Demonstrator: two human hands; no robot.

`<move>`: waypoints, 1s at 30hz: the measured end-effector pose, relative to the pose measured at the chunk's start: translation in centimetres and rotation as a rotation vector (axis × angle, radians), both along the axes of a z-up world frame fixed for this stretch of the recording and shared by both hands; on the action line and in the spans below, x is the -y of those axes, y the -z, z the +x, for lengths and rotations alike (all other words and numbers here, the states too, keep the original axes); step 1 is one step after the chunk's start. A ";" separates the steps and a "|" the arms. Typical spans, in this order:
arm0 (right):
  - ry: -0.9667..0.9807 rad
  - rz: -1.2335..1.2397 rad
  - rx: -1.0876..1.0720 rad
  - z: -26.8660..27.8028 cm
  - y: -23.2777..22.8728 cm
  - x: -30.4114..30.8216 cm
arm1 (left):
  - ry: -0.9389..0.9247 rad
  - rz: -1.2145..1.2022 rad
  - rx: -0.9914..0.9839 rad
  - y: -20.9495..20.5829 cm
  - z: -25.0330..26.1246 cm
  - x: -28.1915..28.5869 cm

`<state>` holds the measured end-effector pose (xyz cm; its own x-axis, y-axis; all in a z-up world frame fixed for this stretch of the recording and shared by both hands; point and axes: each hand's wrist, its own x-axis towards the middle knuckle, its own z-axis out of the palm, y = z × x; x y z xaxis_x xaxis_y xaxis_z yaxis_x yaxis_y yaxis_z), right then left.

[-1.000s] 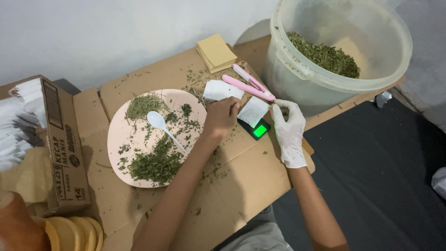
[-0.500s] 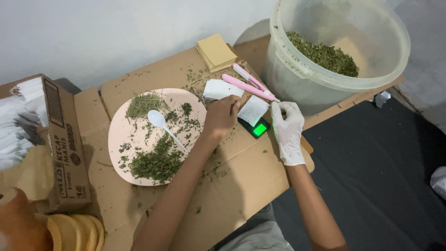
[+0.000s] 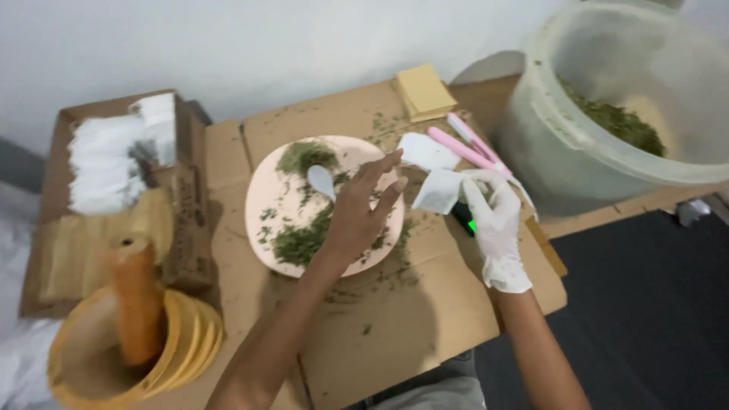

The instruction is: Filling small tea bags with loose tea leaves using a spoon and weighing them on a digital scale for production.

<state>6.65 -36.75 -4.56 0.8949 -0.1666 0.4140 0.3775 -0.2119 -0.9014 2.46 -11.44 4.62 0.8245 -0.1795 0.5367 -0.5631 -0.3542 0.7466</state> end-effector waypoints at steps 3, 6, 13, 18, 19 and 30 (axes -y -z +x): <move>-0.151 0.219 -0.084 -1.2 -3.4 -6.4 | 0.015 -0.175 -0.122 0.9 -1.4 -3.1; -0.221 0.131 -0.053 0.0 -4.7 -10.8 | 0.003 -0.361 -0.252 3.6 -1.4 -6.1; -0.310 -0.354 -0.095 1.0 -6.8 -15.8 | -0.421 -0.487 -0.248 6.2 -0.3 -11.8; -0.293 -1.091 -0.116 2.0 -3.1 -16.5 | -0.530 -0.542 -0.273 4.6 -0.7 -12.5; -0.241 -1.127 0.037 2.5 -1.5 -16.7 | -0.500 -0.567 -0.262 5.5 -0.3 -12.8; -0.256 -1.028 0.029 8.0 -0.1 -16.4 | -0.235 -0.682 -0.390 1.5 -2.4 -13.1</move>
